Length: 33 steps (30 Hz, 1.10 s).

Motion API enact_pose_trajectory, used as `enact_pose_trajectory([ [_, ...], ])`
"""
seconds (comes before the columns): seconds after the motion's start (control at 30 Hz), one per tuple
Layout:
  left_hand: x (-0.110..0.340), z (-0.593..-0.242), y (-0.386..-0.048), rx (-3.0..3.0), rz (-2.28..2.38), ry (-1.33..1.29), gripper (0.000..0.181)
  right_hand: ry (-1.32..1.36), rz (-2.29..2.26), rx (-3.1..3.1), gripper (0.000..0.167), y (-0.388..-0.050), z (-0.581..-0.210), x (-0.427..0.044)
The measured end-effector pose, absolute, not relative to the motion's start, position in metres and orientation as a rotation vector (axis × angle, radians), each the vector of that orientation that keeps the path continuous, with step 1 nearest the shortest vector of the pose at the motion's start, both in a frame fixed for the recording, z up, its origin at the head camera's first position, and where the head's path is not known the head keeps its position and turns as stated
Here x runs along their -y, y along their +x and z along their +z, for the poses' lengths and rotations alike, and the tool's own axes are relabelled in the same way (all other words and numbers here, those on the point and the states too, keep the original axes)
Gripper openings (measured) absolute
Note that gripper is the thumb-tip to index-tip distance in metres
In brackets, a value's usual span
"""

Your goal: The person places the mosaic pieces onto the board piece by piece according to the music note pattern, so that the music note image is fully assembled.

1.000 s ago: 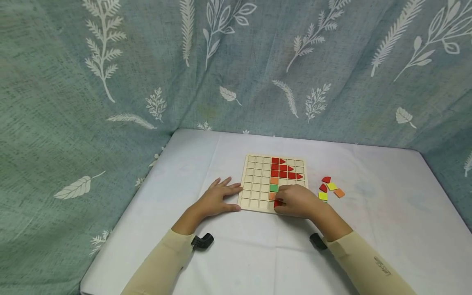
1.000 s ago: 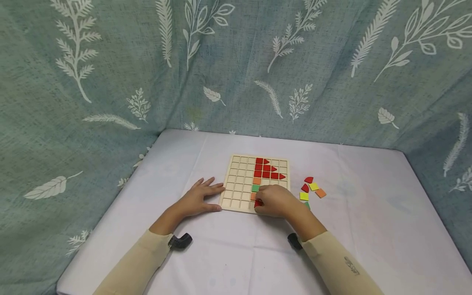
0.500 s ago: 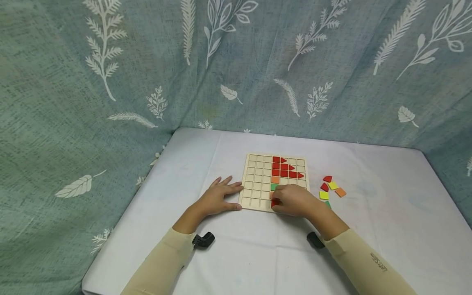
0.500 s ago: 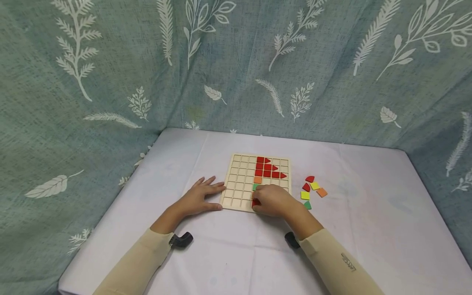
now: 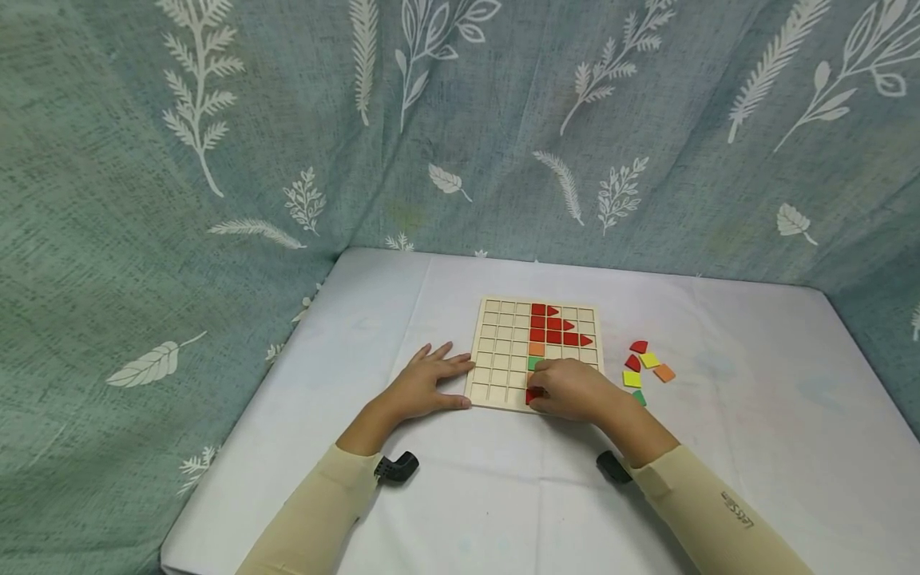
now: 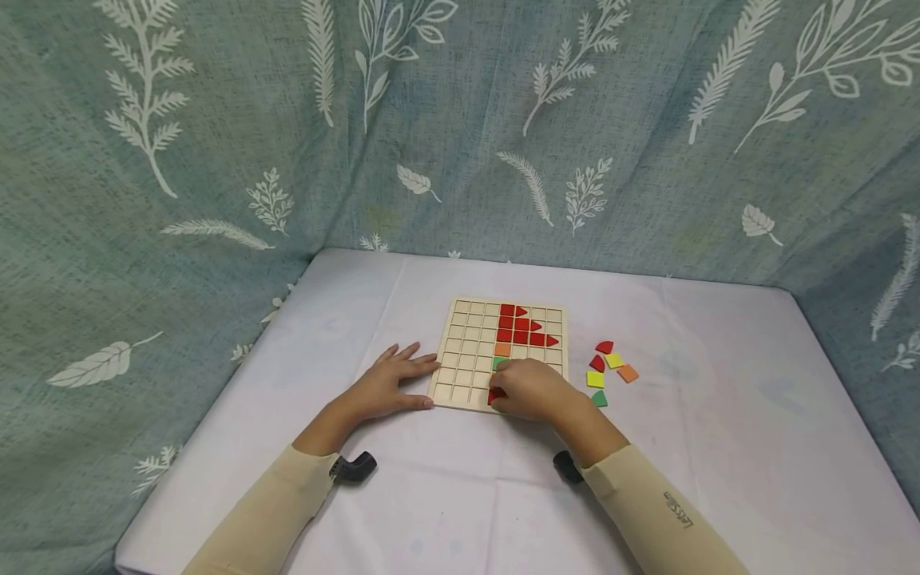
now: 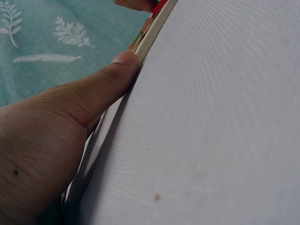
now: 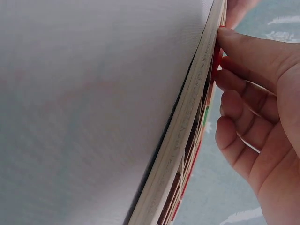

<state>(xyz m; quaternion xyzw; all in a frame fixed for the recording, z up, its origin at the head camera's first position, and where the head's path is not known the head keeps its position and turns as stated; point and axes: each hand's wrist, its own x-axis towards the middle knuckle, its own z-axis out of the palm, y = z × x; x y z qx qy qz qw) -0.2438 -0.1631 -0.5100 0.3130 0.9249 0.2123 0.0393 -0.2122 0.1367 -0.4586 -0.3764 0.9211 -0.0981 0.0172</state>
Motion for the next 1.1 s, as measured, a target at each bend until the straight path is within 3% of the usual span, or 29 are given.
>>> enact_pose_trajectory([
  [1.1,0.162,-0.5089,-0.243,-2.832,0.672,0.954,0.08,-1.338,-0.43,-2.814,0.012,-0.2134,-0.4591,-0.141],
])
